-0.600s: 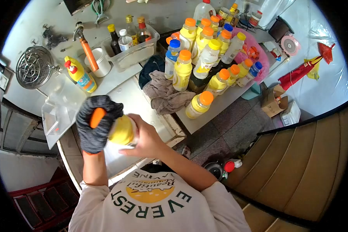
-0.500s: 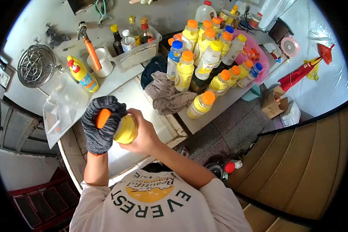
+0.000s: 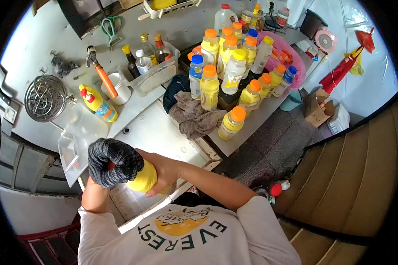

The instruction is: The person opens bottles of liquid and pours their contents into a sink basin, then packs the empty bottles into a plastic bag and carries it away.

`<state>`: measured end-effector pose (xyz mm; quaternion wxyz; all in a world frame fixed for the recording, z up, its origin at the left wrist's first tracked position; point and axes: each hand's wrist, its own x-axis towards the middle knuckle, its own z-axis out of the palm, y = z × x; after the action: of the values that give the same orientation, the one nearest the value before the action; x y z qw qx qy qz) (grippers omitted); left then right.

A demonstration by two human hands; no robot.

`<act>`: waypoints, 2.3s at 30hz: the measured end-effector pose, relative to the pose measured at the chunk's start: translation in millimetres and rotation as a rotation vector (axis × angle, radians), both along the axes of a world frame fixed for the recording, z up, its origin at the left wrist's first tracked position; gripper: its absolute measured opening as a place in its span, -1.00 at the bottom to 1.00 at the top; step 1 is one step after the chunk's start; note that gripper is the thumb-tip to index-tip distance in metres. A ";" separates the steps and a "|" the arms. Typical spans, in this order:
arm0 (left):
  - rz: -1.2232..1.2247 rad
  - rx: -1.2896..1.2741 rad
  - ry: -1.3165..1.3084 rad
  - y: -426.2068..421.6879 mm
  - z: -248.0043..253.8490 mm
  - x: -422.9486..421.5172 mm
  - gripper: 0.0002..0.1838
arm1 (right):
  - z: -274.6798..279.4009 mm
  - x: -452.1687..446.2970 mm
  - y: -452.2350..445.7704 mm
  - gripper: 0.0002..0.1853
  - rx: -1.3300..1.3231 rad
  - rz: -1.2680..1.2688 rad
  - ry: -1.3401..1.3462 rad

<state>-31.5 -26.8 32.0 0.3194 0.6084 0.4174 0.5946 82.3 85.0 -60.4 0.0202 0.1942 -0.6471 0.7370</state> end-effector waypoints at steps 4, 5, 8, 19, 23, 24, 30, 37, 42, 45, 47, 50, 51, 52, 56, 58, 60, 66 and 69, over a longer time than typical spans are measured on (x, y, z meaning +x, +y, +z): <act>0.110 -0.049 0.049 -9.0 -25.3 4.4 -0.83 | -15.7 4.0 -1.3 -0.08 0.127 -0.185 0.089; 0.104 -0.056 0.052 -11.8 -30.8 6.9 -0.83 | -18.6 5.4 -1.4 -0.12 0.145 -0.183 0.016; 0.329 -0.188 0.012 -17.4 -43.2 14.8 -0.87 | -28.6 2.9 -0.8 -0.18 0.191 -0.283 0.007; 0.755 -0.264 -0.326 62.0 -141.8 -19.3 -0.85 | -92.0 -12.4 -17.8 -0.38 0.490 -1.156 -0.268; 0.633 -0.261 -0.419 55.8 -90.4 -6.7 -0.87 | -75.6 -7.1 2.7 -0.35 0.097 -0.691 -0.132; 0.487 -0.249 -0.459 47.8 -60.8 -1.2 -0.86 | -55.9 -6.0 6.7 -0.36 -0.037 -0.466 -0.112; -0.394 0.077 -0.400 36.2 -18.1 -18.2 -0.73 | -4.5 -14.8 1.6 -0.35 -0.265 0.222 0.012; 0.036 -0.209 -0.265 16.5 -30.1 -9.8 -0.78 | -32.3 -7.2 2.3 -0.08 0.004 -0.226 0.000; 0.215 -0.226 -0.139 14.5 -56.4 -9.5 -0.86 | -49.8 -4.7 2.2 -0.12 0.204 -0.425 -0.046; 0.321 -0.248 -0.086 20.1 -76.1 -11.4 -0.88 | -62.7 -2.4 -3.3 -0.16 0.233 -0.590 -0.157; 0.445 -0.193 -0.026 29.6 -105.3 -26.7 -0.92 | -77.7 -11.6 -7.5 -0.20 0.276 -0.687 -0.160; 0.539 -0.214 -0.295 41.5 -124.4 -26.9 -0.92 | -86.9 -16.1 -4.6 -0.28 0.482 -0.931 -0.222; 0.596 -0.212 -0.327 44.8 -126.4 -25.8 -0.88 | -86.2 -14.5 -4.3 -0.28 0.483 -0.932 -0.222; 0.637 -0.242 -0.374 45.3 -123.8 -22.7 -0.89 | -84.5 -13.0 -5.5 -0.27 0.504 -0.976 -0.222; 0.518 -0.190 -0.417 35.3 -121.7 -17.3 -0.89 | -88.1 -4.0 -3.5 -0.25 0.443 -0.964 -0.216; 0.349 -0.220 -0.106 22.5 -108.5 -20.7 -0.79 | -85.4 0.8 6.3 -0.23 0.417 -0.932 -0.203; 0.192 -0.252 0.290 8.1 -94.2 -21.3 -0.65 | -78.1 20.5 11.4 -0.24 0.457 -0.828 -0.233; 0.155 -0.445 0.518 -13.5 -94.0 -15.4 -0.53 | -68.3 48.6 8.8 -0.30 0.683 -0.708 -0.374; 0.168 -0.555 0.532 -12.7 -107.8 -16.6 -0.49 | -79.8 53.1 10.5 -0.31 0.700 -0.689 -0.422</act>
<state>-48.1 -39.5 -75.8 0.3029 0.5955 0.6789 0.3047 135.4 95.5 -140.2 0.0647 -0.1867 -0.8705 0.4507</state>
